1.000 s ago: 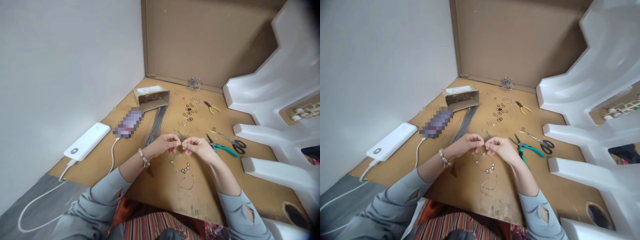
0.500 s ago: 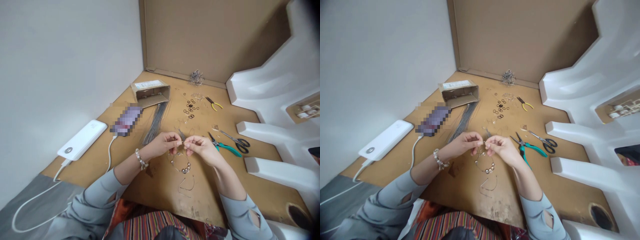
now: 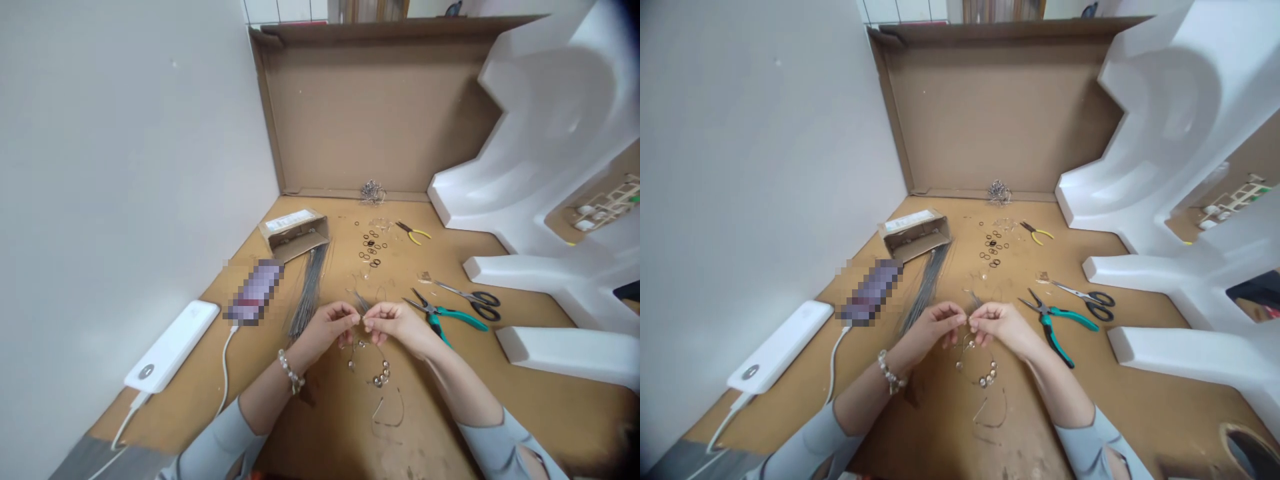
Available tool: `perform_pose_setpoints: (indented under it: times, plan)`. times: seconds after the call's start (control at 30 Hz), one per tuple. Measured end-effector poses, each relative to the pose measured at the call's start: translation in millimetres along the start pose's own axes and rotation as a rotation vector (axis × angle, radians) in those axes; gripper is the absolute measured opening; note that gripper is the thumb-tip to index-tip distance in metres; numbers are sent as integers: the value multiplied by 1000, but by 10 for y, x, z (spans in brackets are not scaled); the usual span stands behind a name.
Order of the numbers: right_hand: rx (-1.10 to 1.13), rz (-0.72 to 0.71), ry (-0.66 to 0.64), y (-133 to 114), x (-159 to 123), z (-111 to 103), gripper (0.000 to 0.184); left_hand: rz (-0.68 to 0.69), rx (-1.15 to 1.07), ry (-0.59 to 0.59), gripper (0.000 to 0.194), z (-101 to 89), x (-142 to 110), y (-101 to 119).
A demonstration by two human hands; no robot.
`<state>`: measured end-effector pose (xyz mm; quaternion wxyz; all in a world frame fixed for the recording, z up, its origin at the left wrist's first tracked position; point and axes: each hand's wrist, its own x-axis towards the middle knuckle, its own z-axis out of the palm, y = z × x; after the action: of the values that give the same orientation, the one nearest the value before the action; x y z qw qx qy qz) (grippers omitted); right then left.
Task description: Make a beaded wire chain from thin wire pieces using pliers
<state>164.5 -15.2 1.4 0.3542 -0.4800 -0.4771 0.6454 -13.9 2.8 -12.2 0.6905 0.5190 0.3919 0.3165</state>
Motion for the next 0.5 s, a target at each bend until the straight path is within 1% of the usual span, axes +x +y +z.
perform_pose_setpoints:
  times: [0.1,0.23,0.33,0.4,0.43,0.47,0.5]
  plan:
    - [-31,-2,12,32,9,2,32,-7,33,10,30,14,12,-13]
    - [10,4,17,68,33,47,38,-4,67,-2,31,22,13,-21]
    - [-62,3,-11,40,11,45,36,8,110,7,33,7,14,-39]
    - [-237,-45,25,-15,-66,-54,32,16,142,23,33,-14,13,-47]
    - [-376,-78,83,-44,-129,-142,32,20,158,36,33,-25,11,-46]
    - [-566,-121,181,-67,-204,-251,35,22,170,50,33,-36,8,-41]
    - [-795,-137,316,-77,-290,-373,40,23,175,63,32,-45,4,-32]
